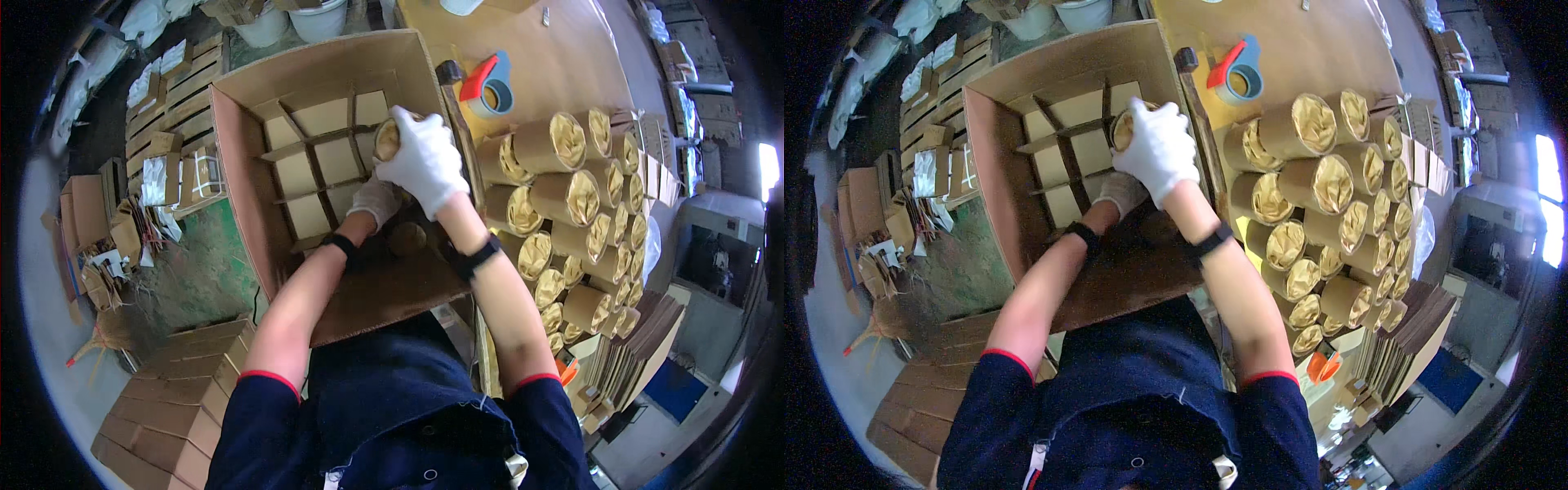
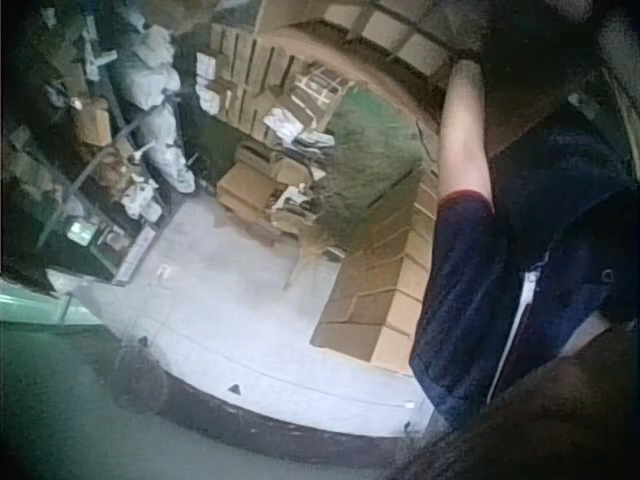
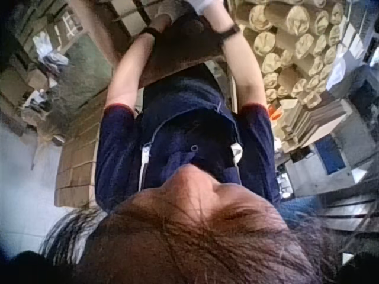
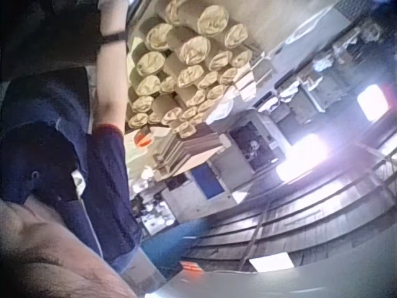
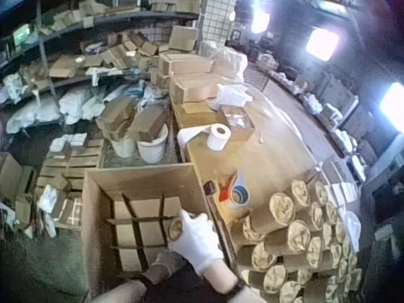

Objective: Packing manufactured components into boxes, sealing them with tape, and arranging them on pallets.

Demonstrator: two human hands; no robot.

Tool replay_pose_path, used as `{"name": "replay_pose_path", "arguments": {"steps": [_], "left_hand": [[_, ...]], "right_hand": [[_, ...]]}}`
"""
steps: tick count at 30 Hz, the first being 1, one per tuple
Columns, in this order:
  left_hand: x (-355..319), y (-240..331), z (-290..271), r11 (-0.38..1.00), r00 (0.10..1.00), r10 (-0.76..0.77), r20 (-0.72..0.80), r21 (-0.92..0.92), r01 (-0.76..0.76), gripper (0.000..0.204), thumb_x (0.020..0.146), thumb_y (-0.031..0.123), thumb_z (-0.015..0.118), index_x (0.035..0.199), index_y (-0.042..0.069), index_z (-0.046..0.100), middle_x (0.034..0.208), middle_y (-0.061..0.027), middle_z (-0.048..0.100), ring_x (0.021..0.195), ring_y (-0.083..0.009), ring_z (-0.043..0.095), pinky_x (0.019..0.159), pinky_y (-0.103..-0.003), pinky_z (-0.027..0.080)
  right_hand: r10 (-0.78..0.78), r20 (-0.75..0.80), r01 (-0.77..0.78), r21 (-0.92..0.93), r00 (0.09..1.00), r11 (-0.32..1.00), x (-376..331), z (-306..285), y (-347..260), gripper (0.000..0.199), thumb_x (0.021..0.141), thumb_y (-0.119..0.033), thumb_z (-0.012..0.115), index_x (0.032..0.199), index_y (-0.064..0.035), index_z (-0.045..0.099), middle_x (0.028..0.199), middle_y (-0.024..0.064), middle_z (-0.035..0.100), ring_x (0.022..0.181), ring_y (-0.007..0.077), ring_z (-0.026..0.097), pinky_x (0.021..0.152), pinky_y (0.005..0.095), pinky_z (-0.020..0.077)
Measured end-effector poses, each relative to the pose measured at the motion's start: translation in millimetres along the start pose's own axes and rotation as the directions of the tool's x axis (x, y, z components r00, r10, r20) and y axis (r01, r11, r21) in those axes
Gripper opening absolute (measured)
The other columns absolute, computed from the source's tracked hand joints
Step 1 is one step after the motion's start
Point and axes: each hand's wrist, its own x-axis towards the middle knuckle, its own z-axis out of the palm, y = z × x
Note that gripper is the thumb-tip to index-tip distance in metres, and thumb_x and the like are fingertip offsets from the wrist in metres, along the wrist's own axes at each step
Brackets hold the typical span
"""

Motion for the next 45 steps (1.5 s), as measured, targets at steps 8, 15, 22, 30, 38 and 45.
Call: {"name": "replay_pose_path", "arguments": {"steps": [8, 15, 22, 30, 38, 45], "left_hand": [[6.0, -107.9, 25.8, 0.938, 0.992, -0.105, -0.066, -0.337, 0.077, 0.067, 0.087, 0.032, 0.064, 0.141, 0.005, 0.035, 0.123, -0.0232, 0.058, 0.112, -0.0395, 0.056, 0.096, -0.040, 0.046], [-47.9, 4.7, -95.2, 0.511, 0.911, -0.273, 0.309, -0.756, 0.409, 0.040, 0.093, 0.019, 0.050, 0.130, 0.005, 0.053, 0.120, -0.0105, 0.062, 0.104, -0.0195, 0.059, 0.094, -0.032, 0.046], [-184.3, 205.7, -204.3, 0.803, 0.978, -0.162, -0.130, -0.593, 0.054, 0.058, 0.095, 0.034, 0.056, 0.139, 0.000, 0.042, 0.131, -0.0148, 0.054, 0.086, -0.0088, 0.059, 0.064, -0.018, 0.049], [-302.0, 305.2, -163.7, 0.885, 0.993, -0.101, -0.058, -0.461, 0.063, 0.071, 0.088, 0.044, 0.064, 0.135, -0.004, 0.042, 0.113, -0.0219, 0.061, 0.078, -0.0185, 0.066, 0.050, -0.025, 0.056], [-70.5, 350.4, -27.3, 0.816, 0.878, 0.479, 0.002, 0.369, -0.446, 0.070, 0.080, 0.014, 0.073, 0.142, 0.009, 0.040, 0.131, -0.0113, 0.051, 0.099, -0.0187, 0.059, 0.089, -0.031, 0.048], [34.6, 412.6, 28.6, 0.597, 0.979, 0.173, 0.104, 0.780, -0.188, 0.093, 0.064, 0.032, 0.074, 0.145, 0.015, 0.032, 0.144, -0.0173, 0.038, 0.111, -0.0428, 0.054, 0.096, -0.045, 0.046]], "right_hand": [[0.097, 0.179, -0.049, -0.260, 0.979, 0.964, 38.8, 120.9, -10.2, 0.084, 0.073, -0.030, 0.072, 0.145, -0.0187, 0.032, 0.121, 0.0214, 0.046, 0.101, 0.0367, 0.055, 0.079, 0.0442, 0.0542], [-0.167, -0.205, 0.249, 0.493, 0.965, 0.834, -70.3, 28.0, 1.6, 0.036, 0.078, -0.033, 0.069, 0.105, -0.0100, 0.067, 0.096, 0.0113, 0.067, 0.084, 0.0322, 0.065, 0.073, 0.0416, 0.0541], [0.065, -0.542, 0.215, 0.438, 0.838, 0.873, -202.6, -99.5, 106.7, 0.020, 0.079, -0.015, 0.070, 0.098, -0.0117, 0.068, 0.089, 0.0091, 0.069, 0.079, 0.0296, 0.065, 0.071, 0.0374, 0.0527], [0.528, -0.714, -0.649, 0.137, 0.459, 0.749, -345.7, -129.1, 262.9, 0.060, 0.073, -0.043, 0.075, 0.122, -0.0128, 0.059, 0.113, 0.0156, 0.061, 0.097, 0.0327, 0.060, 0.083, 0.0412, 0.0506], [0.737, -0.322, -0.738, 0.146, 0.595, 0.659, -344.0, -129.4, 282.6, 0.097, 0.065, -0.056, 0.076, 0.145, -0.0181, 0.035, 0.111, 0.0266, 0.055, 0.097, 0.0400, 0.060, 0.078, 0.0467, 0.0527], [0.766, -0.276, -0.756, 0.165, 0.581, 0.633, -333.4, -134.3, 284.5, 0.094, 0.066, -0.048, 0.077, 0.145, -0.0187, 0.034, 0.098, 0.0228, 0.053, 0.086, 0.0375, 0.060, 0.069, 0.0453, 0.0531]]}}
